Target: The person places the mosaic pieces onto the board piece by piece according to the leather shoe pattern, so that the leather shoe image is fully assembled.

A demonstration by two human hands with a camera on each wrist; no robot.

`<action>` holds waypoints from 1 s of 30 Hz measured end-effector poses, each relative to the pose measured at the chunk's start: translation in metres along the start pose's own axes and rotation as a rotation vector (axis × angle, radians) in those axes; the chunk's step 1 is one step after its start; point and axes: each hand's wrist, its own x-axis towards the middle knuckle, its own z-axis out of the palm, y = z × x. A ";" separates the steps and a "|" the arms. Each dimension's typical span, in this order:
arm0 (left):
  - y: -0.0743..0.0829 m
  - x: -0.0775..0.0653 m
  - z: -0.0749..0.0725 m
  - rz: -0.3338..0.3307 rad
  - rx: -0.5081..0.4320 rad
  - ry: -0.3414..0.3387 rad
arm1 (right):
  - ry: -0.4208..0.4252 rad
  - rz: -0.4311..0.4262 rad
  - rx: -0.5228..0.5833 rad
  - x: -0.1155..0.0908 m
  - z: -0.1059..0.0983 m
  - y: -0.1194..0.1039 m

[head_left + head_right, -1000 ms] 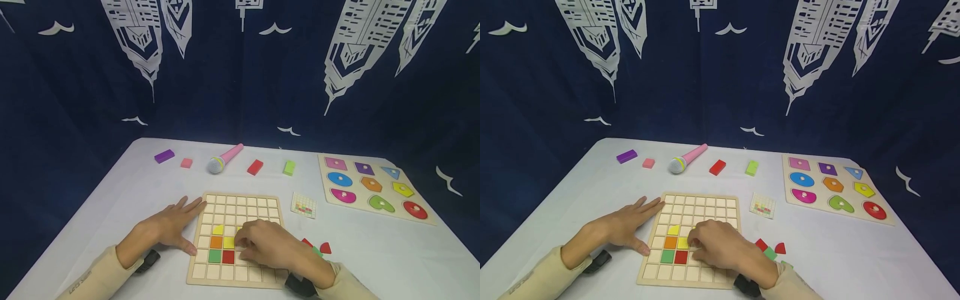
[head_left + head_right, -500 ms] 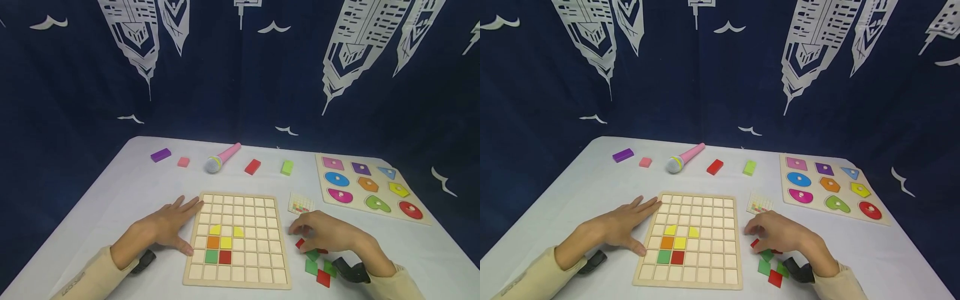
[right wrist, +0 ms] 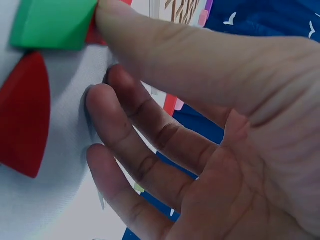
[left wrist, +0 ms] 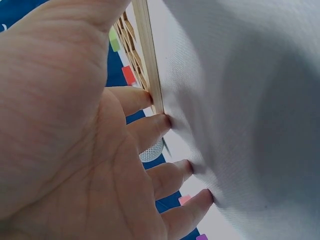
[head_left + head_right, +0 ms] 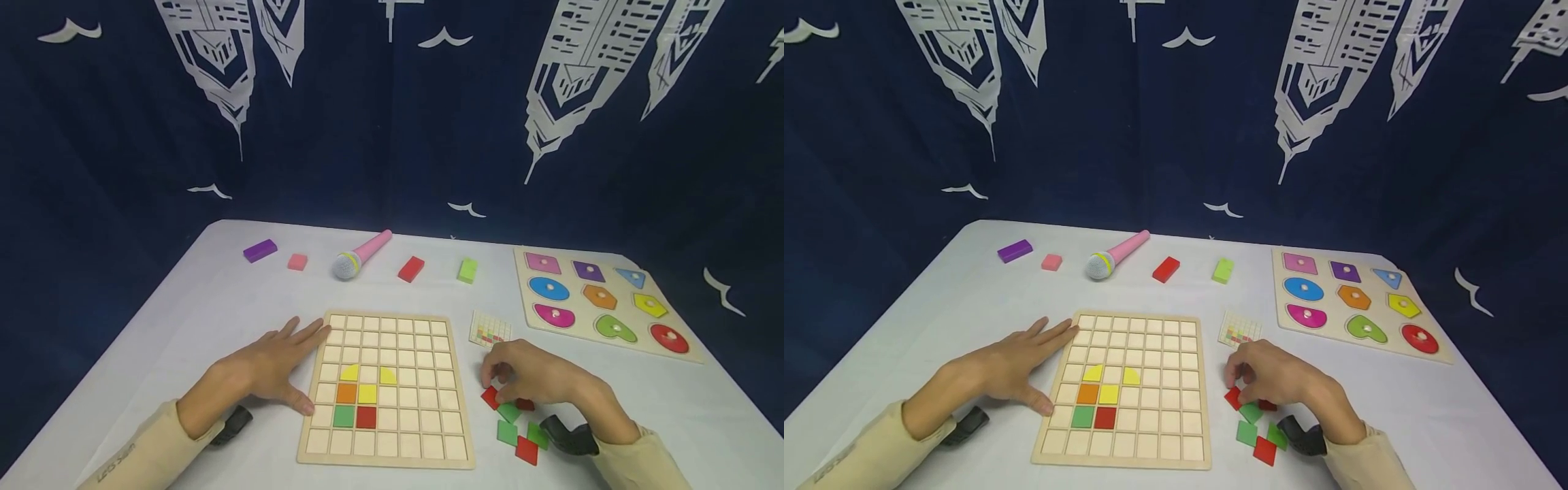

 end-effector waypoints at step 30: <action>0.000 0.002 0.003 -0.009 0.009 0.000 | -0.060 -0.142 -0.111 -0.006 0.000 -0.029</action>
